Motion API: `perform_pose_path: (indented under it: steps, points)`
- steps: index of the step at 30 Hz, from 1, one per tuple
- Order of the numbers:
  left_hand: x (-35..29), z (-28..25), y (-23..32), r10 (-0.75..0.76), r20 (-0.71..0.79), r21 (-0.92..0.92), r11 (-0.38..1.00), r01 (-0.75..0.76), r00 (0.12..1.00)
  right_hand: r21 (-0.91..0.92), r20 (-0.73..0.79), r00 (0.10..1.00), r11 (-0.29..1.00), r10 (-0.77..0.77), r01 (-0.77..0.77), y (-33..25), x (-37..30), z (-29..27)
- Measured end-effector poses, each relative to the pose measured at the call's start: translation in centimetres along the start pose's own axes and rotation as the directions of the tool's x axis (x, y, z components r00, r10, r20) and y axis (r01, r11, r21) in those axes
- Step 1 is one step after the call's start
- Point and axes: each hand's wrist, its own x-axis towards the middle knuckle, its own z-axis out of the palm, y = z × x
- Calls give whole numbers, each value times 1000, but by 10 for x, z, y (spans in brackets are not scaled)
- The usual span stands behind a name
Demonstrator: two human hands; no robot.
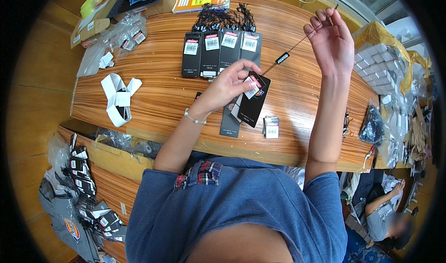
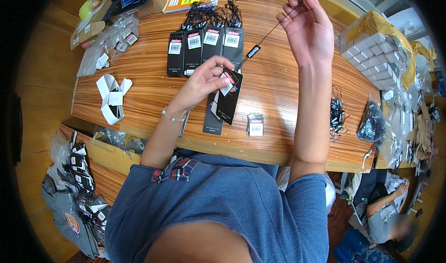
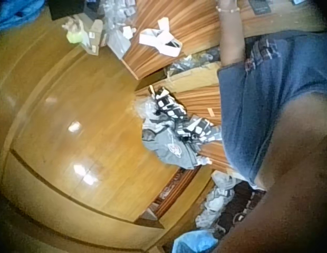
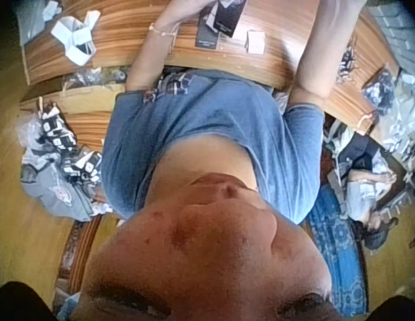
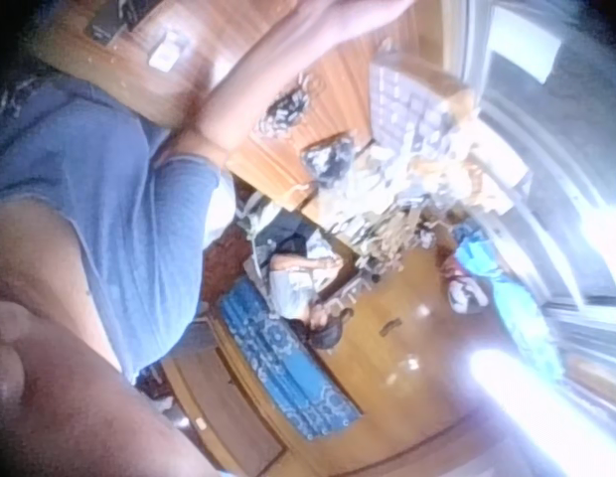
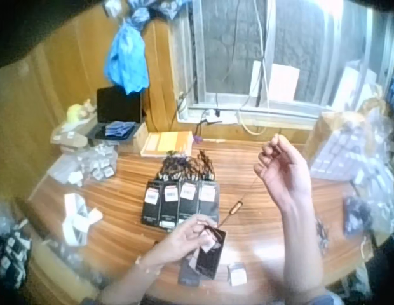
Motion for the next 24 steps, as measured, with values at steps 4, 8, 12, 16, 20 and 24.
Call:
perform_pose_path:
  steps: [4, 8, 12, 16, 20, 24]
  points:
    - [9, 2, -1, 22, -65, -73, 997, -27, 998, 28, 71, 997, 999, 28, -30, 1, 9, 4]
    - [8, 8, -2, -38, -59, -148, 989, 29, 998, 8, 98, 995, 1000, 12, -12, 2, 14, 1]
    - [9, 8, -4, -36, 24, -255, 966, 41, 999, 28, 91, 996, 1000, 6, -9, -1, 17, -5]
    - [8, 9, -13, -62, 104, -490, 866, 105, 993, 67, 136, 991, 998, -14, 5, 3, 17, -5]
    - [6, 18, -10, -9, 39, -205, 979, 17, 999, 51, 129, 991, 999, -20, 14, 6, 17, -4]
    - [13, 13, -7, 91, -54, -8, 996, -92, 994, 50, 162, 986, 999, -29, 21, 0, 22, -8]
